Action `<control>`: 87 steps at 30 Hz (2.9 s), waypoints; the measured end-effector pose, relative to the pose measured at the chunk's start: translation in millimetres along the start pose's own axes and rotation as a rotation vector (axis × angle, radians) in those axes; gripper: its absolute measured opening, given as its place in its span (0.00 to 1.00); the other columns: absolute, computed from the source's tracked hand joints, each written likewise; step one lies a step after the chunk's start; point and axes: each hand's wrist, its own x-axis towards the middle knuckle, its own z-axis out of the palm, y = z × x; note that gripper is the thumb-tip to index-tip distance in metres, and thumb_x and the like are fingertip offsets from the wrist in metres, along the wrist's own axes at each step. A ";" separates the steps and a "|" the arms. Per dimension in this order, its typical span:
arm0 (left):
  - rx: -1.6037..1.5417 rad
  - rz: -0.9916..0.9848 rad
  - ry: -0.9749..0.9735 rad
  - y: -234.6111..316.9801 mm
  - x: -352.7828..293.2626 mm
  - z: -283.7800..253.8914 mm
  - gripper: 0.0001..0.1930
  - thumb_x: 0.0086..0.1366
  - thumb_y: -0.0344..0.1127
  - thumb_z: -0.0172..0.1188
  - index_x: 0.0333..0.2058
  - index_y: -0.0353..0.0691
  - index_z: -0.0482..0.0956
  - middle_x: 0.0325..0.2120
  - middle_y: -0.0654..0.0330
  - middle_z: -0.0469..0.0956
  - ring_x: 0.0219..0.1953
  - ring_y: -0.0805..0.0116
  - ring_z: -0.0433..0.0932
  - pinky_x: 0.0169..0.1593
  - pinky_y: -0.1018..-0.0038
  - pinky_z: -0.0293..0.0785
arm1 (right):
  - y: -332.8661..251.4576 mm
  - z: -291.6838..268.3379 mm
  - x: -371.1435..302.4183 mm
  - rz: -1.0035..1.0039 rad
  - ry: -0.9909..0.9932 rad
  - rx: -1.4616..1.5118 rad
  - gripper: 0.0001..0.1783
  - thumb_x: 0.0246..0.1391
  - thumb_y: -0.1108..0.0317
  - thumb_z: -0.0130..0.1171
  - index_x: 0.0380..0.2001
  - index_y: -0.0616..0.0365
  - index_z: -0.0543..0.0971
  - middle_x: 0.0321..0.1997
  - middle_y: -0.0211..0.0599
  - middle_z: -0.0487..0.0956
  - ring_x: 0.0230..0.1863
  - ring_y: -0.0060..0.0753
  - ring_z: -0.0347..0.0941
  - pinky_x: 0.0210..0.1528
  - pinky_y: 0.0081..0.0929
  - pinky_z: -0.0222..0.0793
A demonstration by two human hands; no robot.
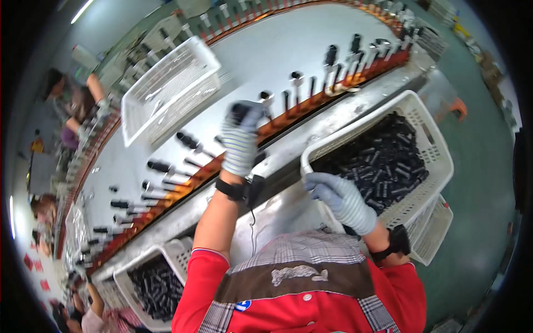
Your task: Assemble black cylindrical plastic components onto pins on a circular conveyor belt.
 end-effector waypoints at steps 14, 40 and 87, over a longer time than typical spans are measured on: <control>0.004 -0.121 0.151 -66.4 55.9 -89.4 0.13 0.67 0.41 0.54 0.26 0.39 0.73 0.18 0.59 0.76 0.18 0.77 0.70 0.24 0.81 0.64 | 38.3 39.1 43.7 0.168 0.082 0.013 0.18 0.62 0.60 0.49 0.49 0.60 0.76 0.44 0.47 0.80 0.45 0.44 0.78 0.50 0.32 0.72; 0.399 -0.079 0.431 -134.2 -44.5 -312.7 0.14 0.71 0.35 0.44 0.50 0.34 0.71 0.47 0.61 0.72 0.47 0.71 0.71 0.50 0.73 0.70 | -39.9 295.1 263.7 -0.513 0.097 -0.324 0.13 0.38 0.58 0.57 0.17 0.57 0.80 0.19 0.48 0.77 0.24 0.54 0.75 0.30 0.46 0.69; 0.289 -0.326 -0.256 -13.8 -88.9 158.1 0.30 0.57 0.36 0.67 0.57 0.36 0.67 0.44 0.54 0.78 0.48 0.67 0.78 0.54 0.72 0.72 | 56.6 -154.2 34.1 0.253 0.007 0.759 0.24 0.53 0.63 0.66 0.50 0.61 0.73 0.44 0.35 0.78 0.41 0.26 0.78 0.43 0.22 0.78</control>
